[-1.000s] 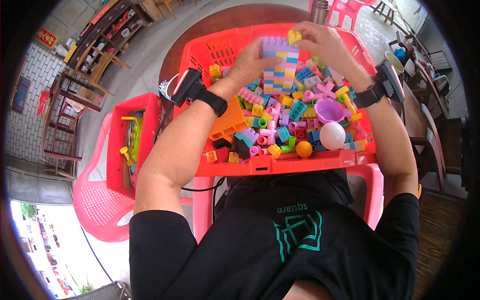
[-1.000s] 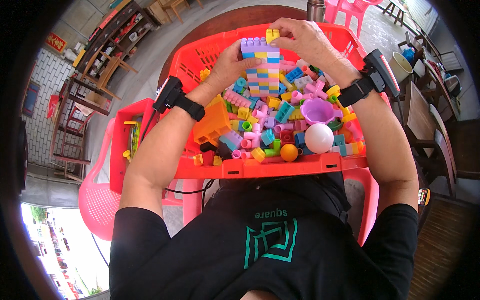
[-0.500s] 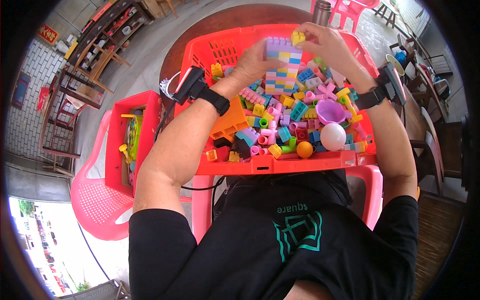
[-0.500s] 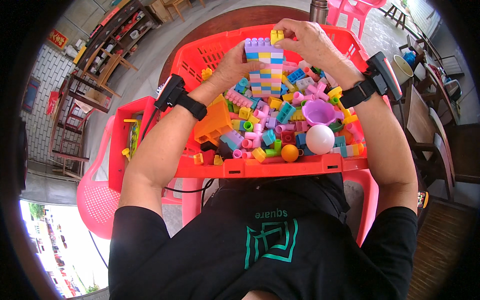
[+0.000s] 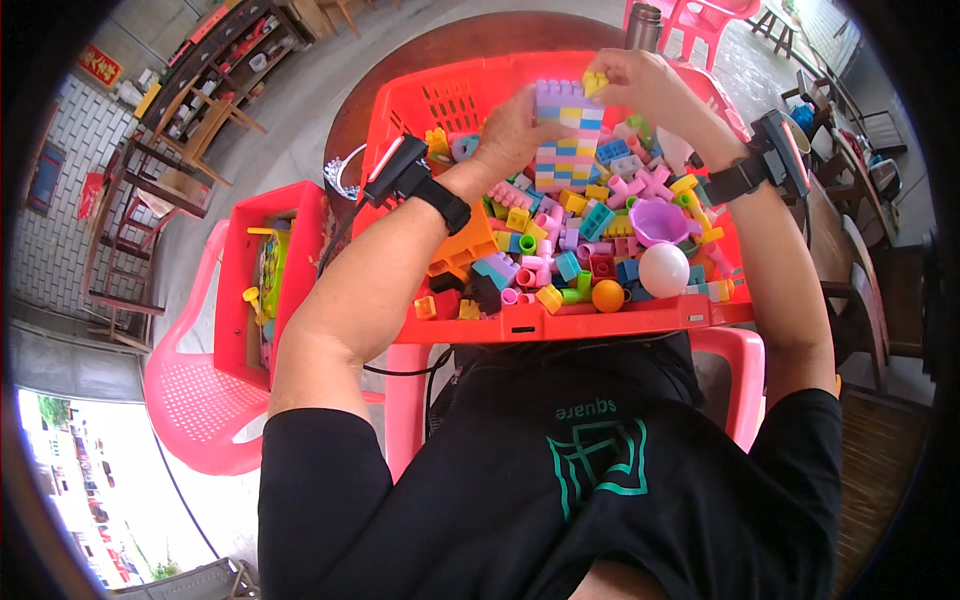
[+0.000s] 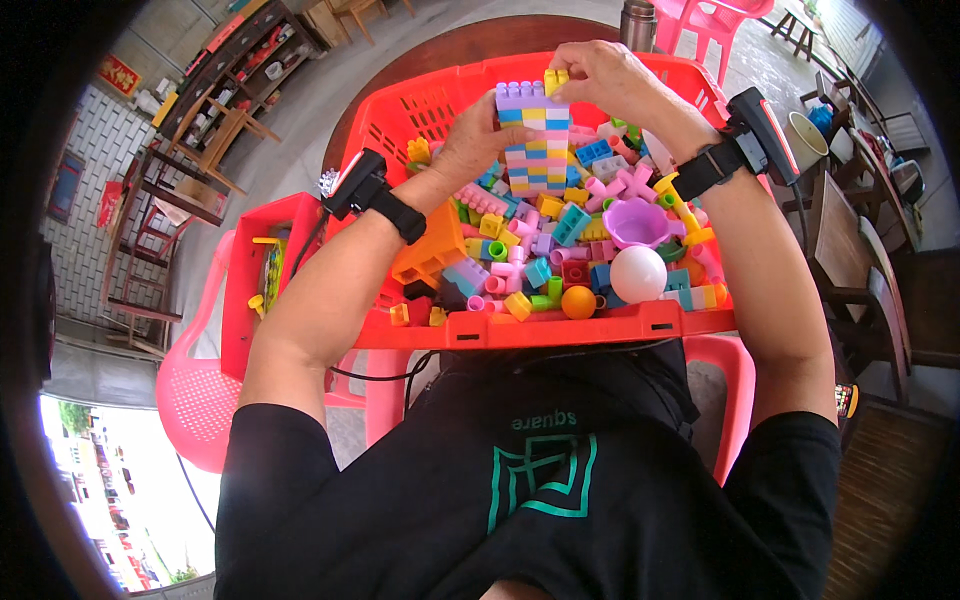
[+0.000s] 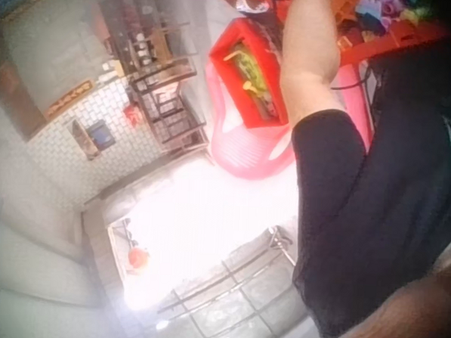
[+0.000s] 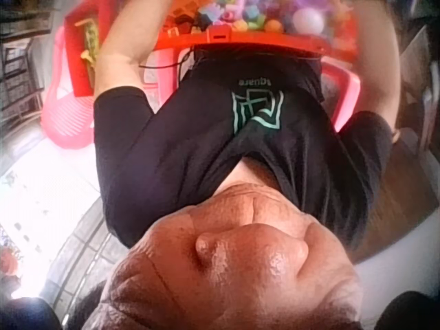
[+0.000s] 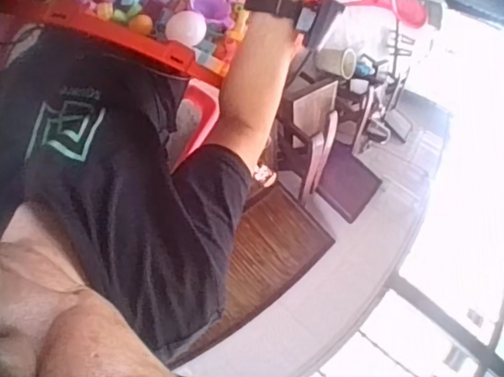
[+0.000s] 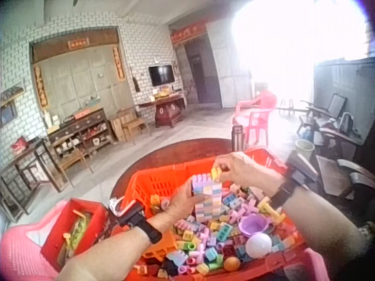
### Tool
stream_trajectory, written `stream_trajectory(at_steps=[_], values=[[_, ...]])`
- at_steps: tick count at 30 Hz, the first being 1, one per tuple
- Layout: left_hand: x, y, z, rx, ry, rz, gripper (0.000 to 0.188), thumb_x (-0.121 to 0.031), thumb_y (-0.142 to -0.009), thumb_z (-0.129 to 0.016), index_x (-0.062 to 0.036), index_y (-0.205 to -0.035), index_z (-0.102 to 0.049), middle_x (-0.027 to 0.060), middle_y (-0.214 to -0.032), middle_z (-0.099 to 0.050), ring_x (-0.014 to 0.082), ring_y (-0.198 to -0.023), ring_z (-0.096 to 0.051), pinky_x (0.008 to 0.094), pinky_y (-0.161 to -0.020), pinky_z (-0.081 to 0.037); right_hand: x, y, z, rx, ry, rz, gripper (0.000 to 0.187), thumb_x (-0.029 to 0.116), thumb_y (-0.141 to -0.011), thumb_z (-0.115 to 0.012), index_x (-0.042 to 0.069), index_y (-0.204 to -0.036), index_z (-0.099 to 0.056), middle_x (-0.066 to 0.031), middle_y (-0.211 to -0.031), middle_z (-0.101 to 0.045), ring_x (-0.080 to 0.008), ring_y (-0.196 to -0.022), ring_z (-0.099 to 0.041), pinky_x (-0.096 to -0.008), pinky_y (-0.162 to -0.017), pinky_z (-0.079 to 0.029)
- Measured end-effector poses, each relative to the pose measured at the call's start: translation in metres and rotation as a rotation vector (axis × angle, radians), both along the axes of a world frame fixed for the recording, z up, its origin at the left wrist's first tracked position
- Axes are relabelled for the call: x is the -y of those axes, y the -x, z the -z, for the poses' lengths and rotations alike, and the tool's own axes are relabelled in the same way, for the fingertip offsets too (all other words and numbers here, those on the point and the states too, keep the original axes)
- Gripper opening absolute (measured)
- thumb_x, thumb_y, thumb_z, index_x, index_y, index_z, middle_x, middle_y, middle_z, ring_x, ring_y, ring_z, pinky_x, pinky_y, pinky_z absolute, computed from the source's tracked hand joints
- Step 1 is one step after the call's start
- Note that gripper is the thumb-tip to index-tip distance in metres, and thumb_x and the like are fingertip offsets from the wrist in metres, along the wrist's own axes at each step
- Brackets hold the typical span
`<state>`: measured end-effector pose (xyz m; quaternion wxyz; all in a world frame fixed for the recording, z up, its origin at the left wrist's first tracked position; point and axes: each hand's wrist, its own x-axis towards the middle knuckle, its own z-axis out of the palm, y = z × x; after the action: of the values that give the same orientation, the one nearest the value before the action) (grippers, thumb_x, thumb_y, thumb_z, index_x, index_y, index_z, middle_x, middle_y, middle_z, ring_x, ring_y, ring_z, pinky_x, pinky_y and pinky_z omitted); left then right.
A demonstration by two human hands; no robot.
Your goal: The recorder is assembling various colorful interlocking plastic toy blocks from a red basket into a tower structure.
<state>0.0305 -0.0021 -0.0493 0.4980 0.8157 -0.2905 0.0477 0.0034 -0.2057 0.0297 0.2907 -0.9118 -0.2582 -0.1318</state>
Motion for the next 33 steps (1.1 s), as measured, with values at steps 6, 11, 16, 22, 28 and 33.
stream_trajectory(at_steps=[6, 11, 16, 22, 28, 33], values=[[0.002, -0.001, 0.002, -0.071, 0.1, 0.098, 0.046, -0.027, -0.072, -0.069, -0.0036, -0.108, -0.052, 0.0116, -0.092, -0.064, 0.0229, -0.084, -0.063, 0.0336, -0.075, -0.047, 0.006, -0.005, 0.016, -0.017, -0.113, -0.045, 0.024, 0.014, -0.076, -0.066, 0.0, -0.093, -0.055, -0.0073, -0.079, -0.059, -0.0136, -0.076, -0.056, -0.0279, -0.068, -0.046], [0.001, -0.002, 0.001, -0.157, 0.158, 0.206, 0.042, -0.022, -0.076, -0.067, -0.0035, -0.11, -0.051, 0.0086, -0.093, -0.063, 0.0165, -0.083, -0.061, 0.0302, -0.074, -0.048, 0.005, -0.007, 0.018, -0.162, -0.149, -0.022, 0.022, 0.008, -0.08, -0.061, 0.0, -0.098, -0.053, -0.0018, -0.083, -0.056, -0.0046, -0.077, -0.051, -0.0216, -0.069, -0.044], [-0.004, -0.007, 0.0, -0.147, 0.076, 0.239, 0.035, -0.019, -0.083, -0.063, -0.0045, -0.111, -0.048, 0.0016, -0.093, -0.06, 0.0078, -0.075, -0.057, 0.0206, -0.054, -0.047, 0.005, -0.008, 0.017, -0.173, -0.145, -0.047, 0.021, 0.006, -0.082, -0.059, -0.001, -0.1, -0.052, -0.0002, -0.086, -0.056, -0.0041, -0.079, -0.051, -0.0209, -0.071, -0.044], [-0.008, -0.008, 0.003, -0.099, -0.086, 0.186, 0.034, -0.017, -0.081, -0.064, -0.0026, -0.109, -0.051, 0.0038, -0.094, -0.061, 0.0114, -0.08, -0.058, 0.0255, -0.065, -0.049, 0.006, -0.003, 0.014, -0.171, -0.131, -0.045, 0.022, 0.006, -0.081, -0.06, -0.001, -0.1, -0.052, 0.0001, -0.087, -0.056, -0.0042, -0.08, -0.051, -0.0211, -0.071, -0.044], [-0.011, 0.0, 0.003, -0.101, -0.487, 0.089, 0.04, -0.014, -0.075, -0.067, -0.0005, -0.11, -0.053, 0.0082, -0.099, -0.063, 0.0149, -0.089, -0.059, 0.029, -0.077, -0.047, 0.01, 0.004, 0.019, -0.239, 0.056, 0.077, 0.029, 0.017, -0.08, -0.06, 0.0, -0.103, -0.054, -0.0073, -0.085, -0.061, -0.0119, -0.082, -0.058, -0.0256, -0.072, -0.046], [-0.018, -0.011, 0.013, -0.247, -0.341, 0.186, 0.041, -0.016, -0.076, -0.067, -0.0016, -0.111, -0.053, 0.007, -0.097, -0.063, 0.0144, -0.087, -0.059, 0.0294, -0.074, -0.047, 0.012, -0.001, 0.046, -0.098, 0.33, 0.038, 0.032, 0.017, -0.073, -0.063, 0.001, -0.101, -0.057, -0.014, -0.089, -0.062, -0.0277, -0.086, -0.06, -0.0363, -0.076, -0.047]])
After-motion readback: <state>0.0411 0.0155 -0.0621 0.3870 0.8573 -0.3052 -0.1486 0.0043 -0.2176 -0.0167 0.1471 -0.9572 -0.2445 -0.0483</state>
